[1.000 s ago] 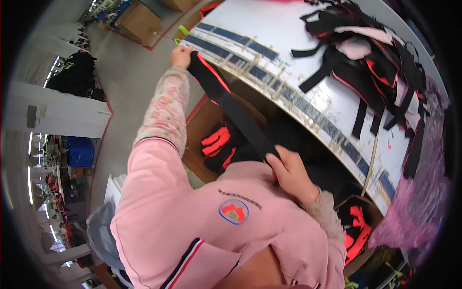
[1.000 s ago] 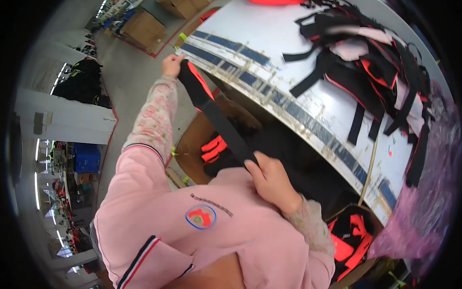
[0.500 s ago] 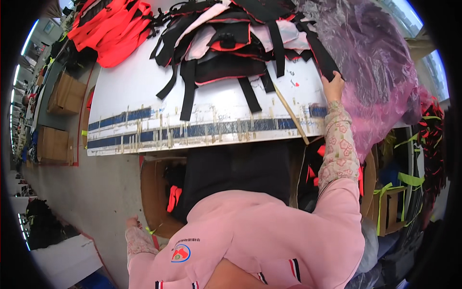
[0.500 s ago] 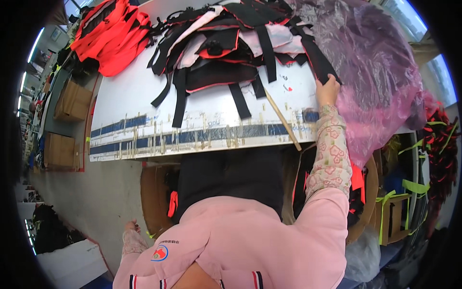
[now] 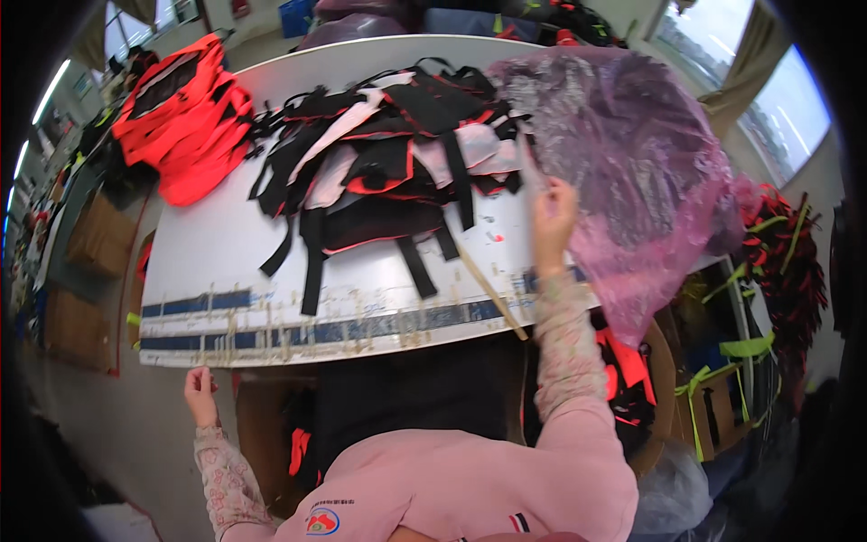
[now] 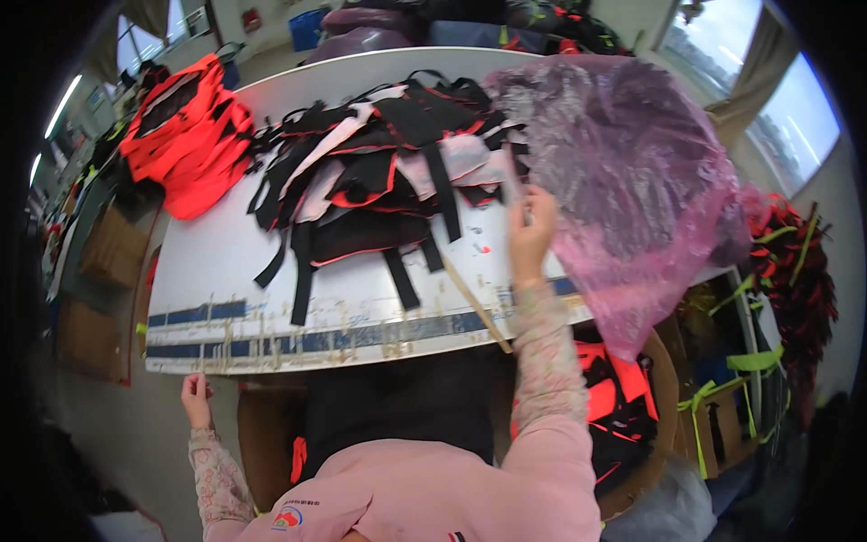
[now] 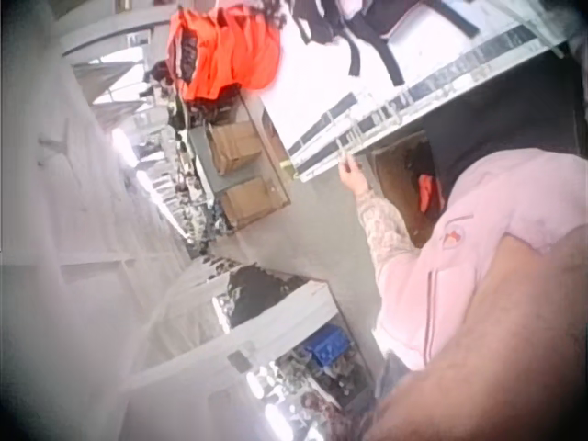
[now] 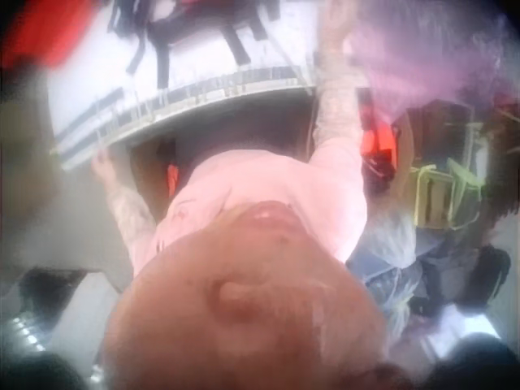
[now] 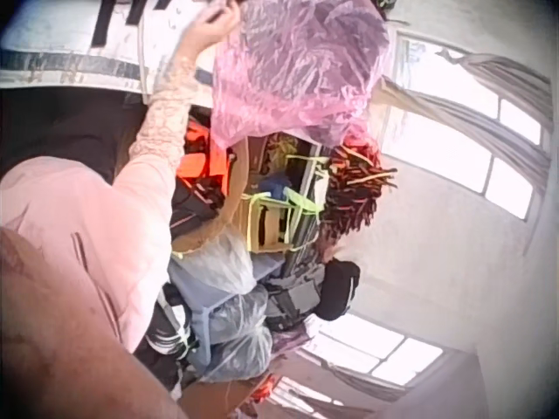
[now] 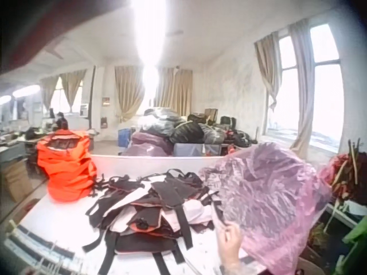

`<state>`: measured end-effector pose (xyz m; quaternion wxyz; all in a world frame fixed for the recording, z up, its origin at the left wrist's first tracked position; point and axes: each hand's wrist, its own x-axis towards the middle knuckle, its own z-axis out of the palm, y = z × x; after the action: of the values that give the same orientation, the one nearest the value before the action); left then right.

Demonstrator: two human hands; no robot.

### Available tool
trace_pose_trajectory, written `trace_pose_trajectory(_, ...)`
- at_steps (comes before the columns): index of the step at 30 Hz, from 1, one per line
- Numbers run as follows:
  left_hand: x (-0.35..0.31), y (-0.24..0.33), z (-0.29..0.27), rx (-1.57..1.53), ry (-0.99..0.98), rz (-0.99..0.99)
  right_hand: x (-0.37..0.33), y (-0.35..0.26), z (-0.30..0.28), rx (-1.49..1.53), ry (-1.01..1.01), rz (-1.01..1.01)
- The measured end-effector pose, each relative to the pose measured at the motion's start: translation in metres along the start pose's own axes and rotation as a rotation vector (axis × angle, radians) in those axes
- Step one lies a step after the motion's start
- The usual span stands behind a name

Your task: Checking and assembling components of life jackets/vests on a manufacturing workbench.

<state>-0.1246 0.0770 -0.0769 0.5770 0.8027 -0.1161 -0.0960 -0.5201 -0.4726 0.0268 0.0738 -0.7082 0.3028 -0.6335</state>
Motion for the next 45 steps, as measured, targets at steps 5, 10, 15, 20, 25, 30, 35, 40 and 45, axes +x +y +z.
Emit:
trace_pose_trajectory(5, -0.033, 0.110, 0.126, -0.113, -0.267, 0.353, -0.059, -0.135, 0.016, 0.294, -0.372, -0.211)
trace_pose_trajectory(10, -0.083, 0.158, 0.215, 0.155, -0.593, 0.907, -0.175, -0.179, 0.038, 0.418, -0.824, -0.261)
trace_pose_trajectory(15, -0.072, 0.074, 0.224, 0.373, -0.690, 0.796, -0.207, -0.177, 0.039, 0.386, -0.983, -0.239)
trace_pose_trajectory(20, -0.091, 0.082, 0.221, 0.367, -0.626, 0.834, -0.185, -0.157, 0.025, 0.177, -1.001, -0.032)
trace_pose_trajectory(25, -0.099, 0.075, 0.223, 0.378, -0.586, 0.776, -0.186, -0.150, 0.025, 0.223, -1.243, -0.020)
trace_pose_trajectory(30, -0.115, 0.078, 0.228, 0.429, -0.552, 0.776, -0.191, -0.169, 0.032, 0.181, -1.150, 0.150)
trace_pose_trajectory(35, -0.120, 0.065, 0.236, 0.413, -0.450, 0.770, -0.208, -0.182, 0.053, 0.191, -0.799, 0.022)
trace_pose_trajectory(40, -0.121, 0.061, 0.231, 0.281, -0.421, 0.717, -0.194, -0.190, 0.063, 0.242, -0.829, 0.057)
trace_pose_trajectory(45, -0.116, 0.061, 0.225, 0.160, -0.369, 0.624, -0.201, -0.197, 0.069, 0.343, -0.697, 0.123)
